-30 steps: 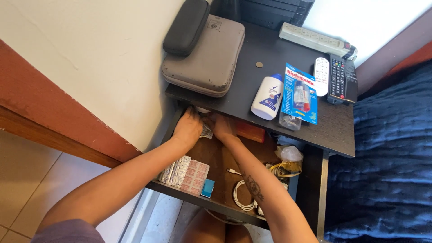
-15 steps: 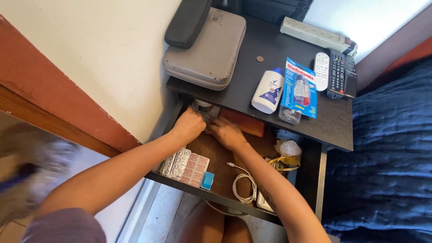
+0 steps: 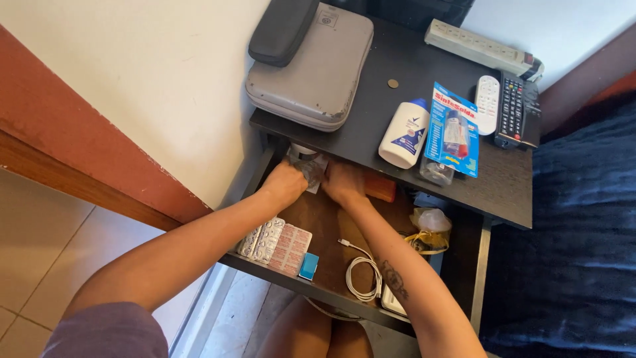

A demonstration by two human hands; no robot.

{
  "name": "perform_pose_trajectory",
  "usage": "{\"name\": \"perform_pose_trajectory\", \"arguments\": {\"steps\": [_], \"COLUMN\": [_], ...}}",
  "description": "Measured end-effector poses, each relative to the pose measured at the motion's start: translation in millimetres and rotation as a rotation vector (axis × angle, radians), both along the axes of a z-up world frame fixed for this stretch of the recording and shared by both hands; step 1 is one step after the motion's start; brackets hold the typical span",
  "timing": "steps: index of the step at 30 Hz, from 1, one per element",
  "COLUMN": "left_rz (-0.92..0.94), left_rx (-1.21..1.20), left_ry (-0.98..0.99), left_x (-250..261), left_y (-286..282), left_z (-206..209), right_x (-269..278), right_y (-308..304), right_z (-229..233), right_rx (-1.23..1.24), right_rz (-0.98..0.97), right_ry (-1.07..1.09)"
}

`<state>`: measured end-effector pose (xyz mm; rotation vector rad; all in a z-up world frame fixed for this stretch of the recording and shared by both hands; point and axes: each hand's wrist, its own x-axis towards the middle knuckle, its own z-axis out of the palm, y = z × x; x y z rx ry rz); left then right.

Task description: The person organizes various small items from a bed into a bedside drawer. They coil a black power adapter cable and place it in the drawer, then move a white bottle, a small blue box, a blister pack, a small orange pouch, a yellow cloth, and a white earphone cable into the drawer one by one.

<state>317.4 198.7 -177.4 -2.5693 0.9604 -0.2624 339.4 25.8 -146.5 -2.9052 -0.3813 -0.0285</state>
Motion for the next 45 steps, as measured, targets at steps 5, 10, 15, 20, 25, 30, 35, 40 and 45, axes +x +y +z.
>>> {"name": "perform_pose_trajectory", "arguments": {"steps": [5,10,15,20,25,30,35,40,45], "left_rz": [0.121,0.216,0.25,0.161,0.157,0.151,0.154,0.152,0.192], "left_rx": [-0.013,-0.065,-0.132,-0.106,-0.042,-0.03,-0.1,-0.098,-0.052], "left_ry": [0.146,0.246,0.378,0.353,0.333,0.303,0.295,0.268,0.19], "left_x": [4.2,6.5,5.5,-12.6,-22.5,-18.9,-16.2,-12.4,2.8], "left_y": [4.3,1.1,-0.3,0.9,0.1,2.3,4.3,2.4,-0.6], "left_z": [-21.2,-10.3,-1.2,29.2,57.3,41.9,29.5,13.5,2.5], "right_x": [-17.1,-9.7,-34.1,-35.9,-21.5,-8.2,-4.4,-1.3,-15.7], "right_y": [27.0,39.5,63.2,69.2,44.7,19.4,9.2,3.4,17.3], "right_z": [39.1,40.6,110.9,108.3,67.5,23.8,0.2,7.8,40.0], "right_rx": [0.249,0.202,0.261,0.298,0.373,0.549,0.699,0.465,0.335], "right_rz": [-0.172,-0.323,-0.442,-0.481,-0.36,-0.113,0.088,0.031,-0.068], "right_ry": [0.235,0.275,0.327,0.298,0.321,0.394,0.521,0.366,0.234]}}
